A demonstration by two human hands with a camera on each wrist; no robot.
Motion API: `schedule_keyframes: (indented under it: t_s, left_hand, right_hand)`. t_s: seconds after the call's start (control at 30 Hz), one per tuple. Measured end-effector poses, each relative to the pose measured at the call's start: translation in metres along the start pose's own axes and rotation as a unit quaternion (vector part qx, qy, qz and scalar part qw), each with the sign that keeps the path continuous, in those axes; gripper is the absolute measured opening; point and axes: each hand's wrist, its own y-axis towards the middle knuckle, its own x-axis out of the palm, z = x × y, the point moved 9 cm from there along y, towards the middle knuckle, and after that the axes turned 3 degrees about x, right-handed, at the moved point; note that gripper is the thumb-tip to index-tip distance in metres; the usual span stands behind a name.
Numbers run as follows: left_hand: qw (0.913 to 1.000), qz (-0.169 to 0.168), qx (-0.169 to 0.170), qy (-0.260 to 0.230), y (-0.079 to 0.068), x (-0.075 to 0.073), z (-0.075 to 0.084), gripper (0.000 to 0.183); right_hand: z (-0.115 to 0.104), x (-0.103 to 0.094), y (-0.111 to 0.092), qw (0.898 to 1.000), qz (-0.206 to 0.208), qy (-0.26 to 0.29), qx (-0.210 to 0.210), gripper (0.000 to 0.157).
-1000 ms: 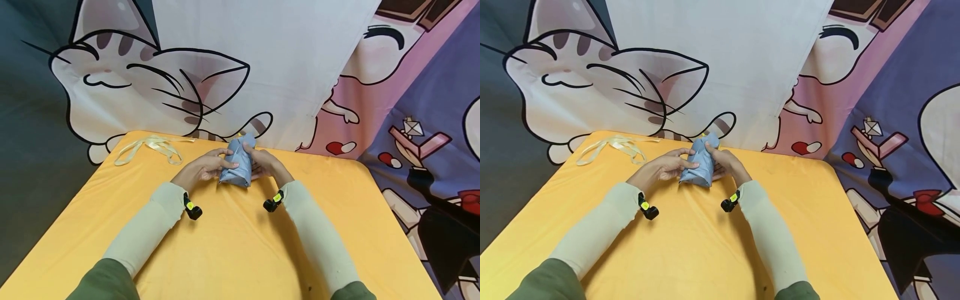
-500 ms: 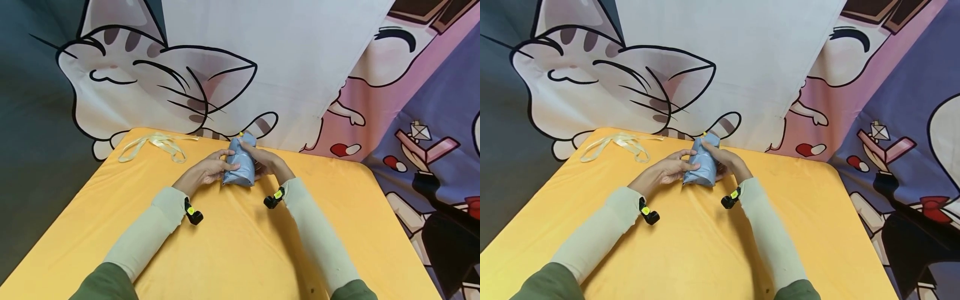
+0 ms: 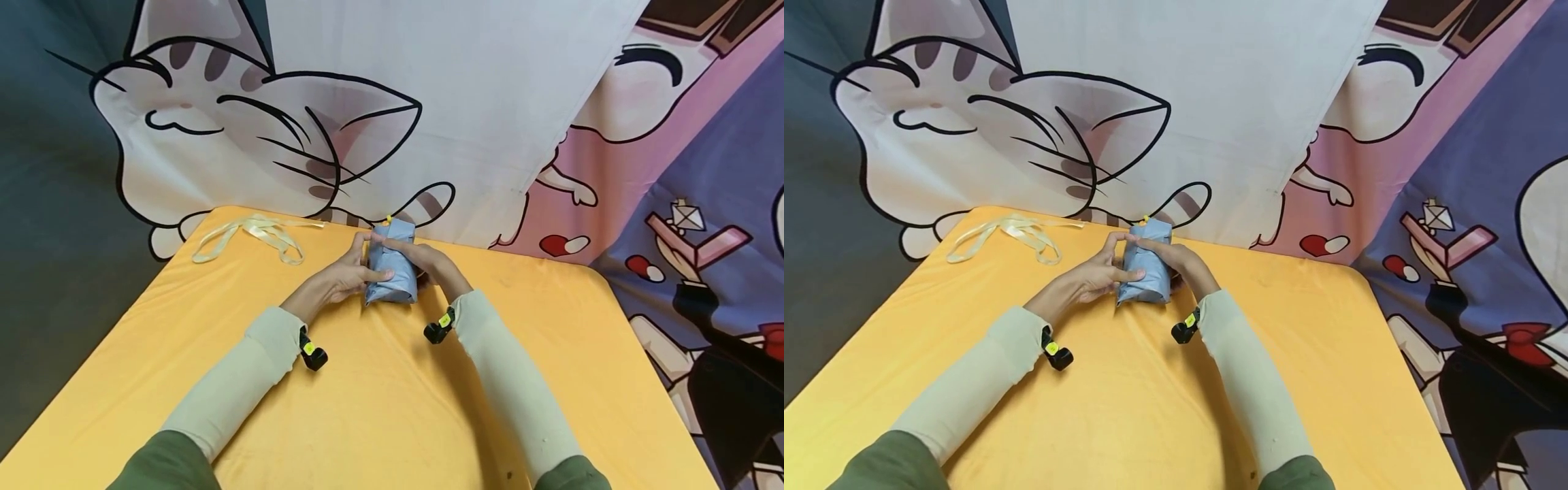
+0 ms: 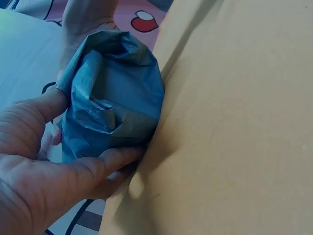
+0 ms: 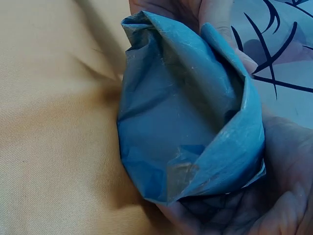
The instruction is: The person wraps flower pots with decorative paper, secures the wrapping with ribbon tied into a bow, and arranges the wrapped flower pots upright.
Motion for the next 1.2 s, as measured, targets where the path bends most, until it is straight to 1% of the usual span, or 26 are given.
schedule_keyframes:
  t_s: [0.07,0.13,0.2,0.27,0.33,0.47,0.6,0.67,0.73,0.83,0.97,1.1,1.2]
  left_hand:
    - [0.9998,-0.006,0.014,0.008,0.0,0.002,0.003,0.06]
    - [0.9997,-0.006,0.018,0.015,-0.001,0.002,0.003,0.052]
    - [0.9998,-0.005,0.015,0.014,-0.002,0.002,0.002,0.046]
    - [1.0,-0.002,0.008,0.006,-0.002,0.002,0.001,0.044]
    - [1.0,0.002,0.001,-0.003,-0.003,0.002,0.001,0.045]
    - [0.9999,0.009,-0.006,-0.001,-0.003,0.0,0.0,0.049]
    - [0.9998,0.011,-0.015,0.004,-0.003,-0.001,-0.002,0.058]
    - [0.9997,0.014,-0.019,0.0,-0.002,-0.001,-0.003,0.061]
    - [0.9997,0.017,-0.02,-0.001,-0.002,0.0,-0.002,0.06]
    - [0.9996,0.019,-0.019,-0.001,-0.003,0.001,-0.002,0.055]
    - [0.9997,0.015,-0.021,0.0,-0.005,0.003,-0.002,0.052]
    - [0.9994,0.022,-0.024,-0.014,-0.005,0.002,-0.003,0.06]
    - [0.999,0.033,-0.026,-0.013,-0.007,0.0,-0.004,0.068]
  right_hand:
    - [0.001,0.0,0.0,1.0,-0.002,-0.003,0.0,0.106]
    - [0.002,0.0,-0.001,1.0,-0.004,0.002,-0.002,0.105]
    - [0.002,0.001,-0.001,1.0,-0.011,0.003,-0.004,0.104]
    - [0.002,0.002,-0.001,1.0,-0.018,0.004,-0.005,0.103]
    - [0.002,0.003,-0.002,1.0,-0.027,0.003,-0.007,0.104]
    - [0.002,0.004,-0.005,0.999,-0.051,0.007,-0.009,0.108]
    - [0.004,0.002,-0.01,0.998,-0.058,0.017,-0.013,0.1]
    - [0.005,0.001,-0.011,0.998,-0.055,0.018,-0.019,0.09]
    - [0.005,0.0,-0.013,0.998,-0.049,0.013,-0.024,0.082]
    - [0.003,0.0,-0.014,0.998,-0.052,0.015,-0.033,0.077]
    - [0.003,-0.001,-0.016,0.998,-0.048,0.02,-0.035,0.077]
    - [0.004,0.0,-0.016,0.999,-0.039,0.02,-0.024,0.078]
    - [0.005,0.005,-0.016,0.999,-0.044,0.023,-0.008,0.085]
